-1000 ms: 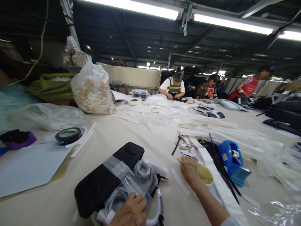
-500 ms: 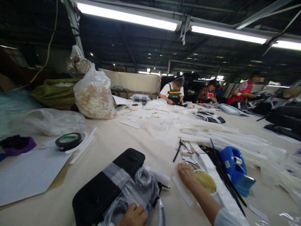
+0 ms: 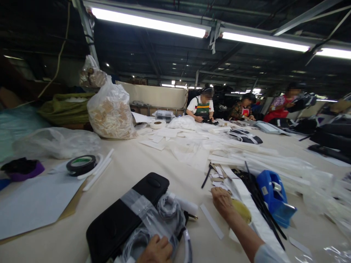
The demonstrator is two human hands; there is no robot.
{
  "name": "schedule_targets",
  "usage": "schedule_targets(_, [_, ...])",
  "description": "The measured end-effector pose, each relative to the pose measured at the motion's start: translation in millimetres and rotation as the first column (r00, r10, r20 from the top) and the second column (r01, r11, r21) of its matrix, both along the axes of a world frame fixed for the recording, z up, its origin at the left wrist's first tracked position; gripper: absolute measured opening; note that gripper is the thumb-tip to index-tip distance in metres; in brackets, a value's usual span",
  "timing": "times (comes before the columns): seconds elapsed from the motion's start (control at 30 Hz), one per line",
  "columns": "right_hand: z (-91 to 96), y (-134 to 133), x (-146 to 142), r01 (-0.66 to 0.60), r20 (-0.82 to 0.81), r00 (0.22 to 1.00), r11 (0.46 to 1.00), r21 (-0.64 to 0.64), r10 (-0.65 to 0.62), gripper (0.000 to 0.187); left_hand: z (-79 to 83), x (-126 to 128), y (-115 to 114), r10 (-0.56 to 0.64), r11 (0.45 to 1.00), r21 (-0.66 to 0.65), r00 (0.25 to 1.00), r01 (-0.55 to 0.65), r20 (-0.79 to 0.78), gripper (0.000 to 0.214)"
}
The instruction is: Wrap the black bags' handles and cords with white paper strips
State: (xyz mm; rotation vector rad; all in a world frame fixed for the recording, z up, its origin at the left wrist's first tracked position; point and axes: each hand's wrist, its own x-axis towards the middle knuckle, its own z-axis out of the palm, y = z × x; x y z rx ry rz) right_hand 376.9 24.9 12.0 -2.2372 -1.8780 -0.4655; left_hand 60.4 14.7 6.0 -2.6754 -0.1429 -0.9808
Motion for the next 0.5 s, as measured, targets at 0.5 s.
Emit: schedule_targets(0.5, [29.4,-14.6,2.3,0.084,-0.567,0.822,0.996,0.039,-0.047,0.017,22.0,-3.3,-15.1,0.08,0.976,-0.189,0.988,-0.104,-0.131,0.04])
